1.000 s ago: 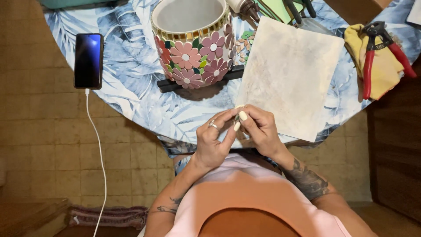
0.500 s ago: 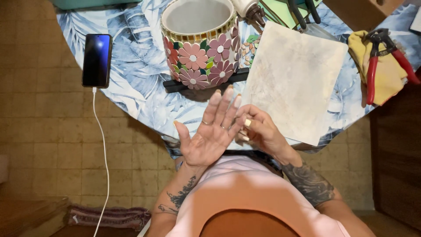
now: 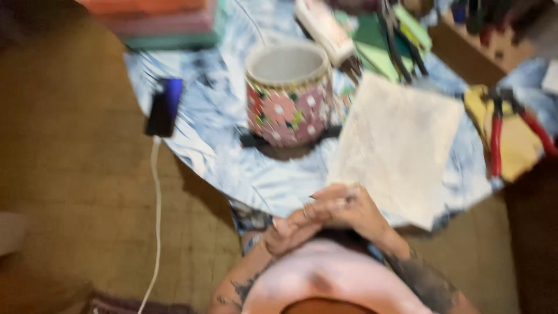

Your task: Decorating a pot by applying mosaic tiles with glue

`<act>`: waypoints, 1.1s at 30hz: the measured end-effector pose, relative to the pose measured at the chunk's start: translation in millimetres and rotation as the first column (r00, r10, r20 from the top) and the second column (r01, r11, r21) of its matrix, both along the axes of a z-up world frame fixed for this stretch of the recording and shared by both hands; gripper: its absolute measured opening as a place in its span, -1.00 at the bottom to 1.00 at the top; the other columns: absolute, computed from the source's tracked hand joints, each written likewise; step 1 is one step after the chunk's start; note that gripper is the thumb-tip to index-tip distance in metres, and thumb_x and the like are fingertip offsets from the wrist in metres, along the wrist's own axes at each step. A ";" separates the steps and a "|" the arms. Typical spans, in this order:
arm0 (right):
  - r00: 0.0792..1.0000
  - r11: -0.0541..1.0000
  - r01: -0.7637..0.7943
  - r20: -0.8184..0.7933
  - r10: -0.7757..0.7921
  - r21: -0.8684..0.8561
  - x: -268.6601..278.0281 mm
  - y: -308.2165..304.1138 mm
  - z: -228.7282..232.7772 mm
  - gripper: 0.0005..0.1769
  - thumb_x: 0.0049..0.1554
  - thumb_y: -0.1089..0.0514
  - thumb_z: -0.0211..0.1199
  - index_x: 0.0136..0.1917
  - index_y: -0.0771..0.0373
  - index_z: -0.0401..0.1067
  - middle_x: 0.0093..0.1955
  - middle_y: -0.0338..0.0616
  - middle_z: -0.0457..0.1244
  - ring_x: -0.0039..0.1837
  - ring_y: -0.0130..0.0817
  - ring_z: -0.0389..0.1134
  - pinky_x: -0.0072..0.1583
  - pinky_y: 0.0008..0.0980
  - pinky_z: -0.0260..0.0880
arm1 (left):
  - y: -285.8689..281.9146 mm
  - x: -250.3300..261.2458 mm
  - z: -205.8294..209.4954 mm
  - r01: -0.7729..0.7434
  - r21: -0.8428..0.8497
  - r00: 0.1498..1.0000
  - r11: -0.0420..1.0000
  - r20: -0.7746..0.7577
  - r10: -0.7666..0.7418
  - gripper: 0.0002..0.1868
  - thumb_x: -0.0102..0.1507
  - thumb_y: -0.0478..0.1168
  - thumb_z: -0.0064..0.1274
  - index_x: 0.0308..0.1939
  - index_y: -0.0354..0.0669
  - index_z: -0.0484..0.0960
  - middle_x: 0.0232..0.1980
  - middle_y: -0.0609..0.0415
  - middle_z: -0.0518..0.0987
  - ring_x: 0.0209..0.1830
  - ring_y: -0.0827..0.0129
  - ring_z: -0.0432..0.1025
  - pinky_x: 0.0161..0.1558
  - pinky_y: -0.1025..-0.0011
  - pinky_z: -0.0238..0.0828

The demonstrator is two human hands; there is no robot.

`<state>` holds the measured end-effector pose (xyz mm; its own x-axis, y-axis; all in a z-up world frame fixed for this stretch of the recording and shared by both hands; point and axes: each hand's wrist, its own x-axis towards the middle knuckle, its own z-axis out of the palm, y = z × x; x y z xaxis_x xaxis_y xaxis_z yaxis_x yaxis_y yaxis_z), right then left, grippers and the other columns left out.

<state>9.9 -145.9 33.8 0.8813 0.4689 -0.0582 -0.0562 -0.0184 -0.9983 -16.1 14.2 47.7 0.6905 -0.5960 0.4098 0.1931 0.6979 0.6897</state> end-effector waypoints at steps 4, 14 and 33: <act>0.996 0.945 -0.008 0.085 0.038 -0.327 8.2 -5.4 -30.5 -0.82 -0.29 0.11 0.30 -0.39 0.19 0.39 -0.36 -0.35 0.26 -0.25 -0.63 0.22 -0.20 -0.58 0.22 | -0.4 6.4 1.5 0.077 -0.104 0.997 0.992 0.020 -0.076 -0.20 0.11 0.34 -0.41 0.19 -0.19 0.17 0.37 -0.09 -0.12 0.42 0.17 -0.23 0.38 0.13 -0.35; 1.000 0.999 0.004 -0.021 -0.003 0.050 11.2 -12.4 -46.3 -0.86 -0.30 0.25 0.32 -0.44 0.41 0.54 -0.29 0.02 0.33 -0.30 -0.26 0.39 -0.32 -0.44 0.38 | 3.5 4.6 -70.2 0.419 -0.347 0.893 0.839 -0.008 -0.450 -0.37 0.04 0.09 -0.14 0.10 -0.18 0.38 0.30 -0.02 0.17 0.35 0.26 0.07 0.37 0.19 -0.15; 0.966 0.971 0.235 -0.122 -0.227 0.053 0.4 2.0 -47.0 -0.49 -0.50 0.40 0.41 -0.19 0.44 0.45 -0.15 0.00 0.28 -0.23 -0.25 0.37 -0.24 -0.44 0.37 | 8.4 19.2 3.3 0.150 -0.164 0.986 0.975 0.096 -0.135 -0.52 0.15 0.03 -0.20 0.03 -0.20 0.39 0.27 -0.13 0.17 0.46 0.09 -0.15 0.46 0.05 -0.36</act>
<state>10.3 -143.9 -13.2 0.9554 0.2598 -0.1404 -0.1648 0.0748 -0.9835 3.0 22.6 51.0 0.5624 -0.6023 0.5665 0.2456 0.7759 0.5811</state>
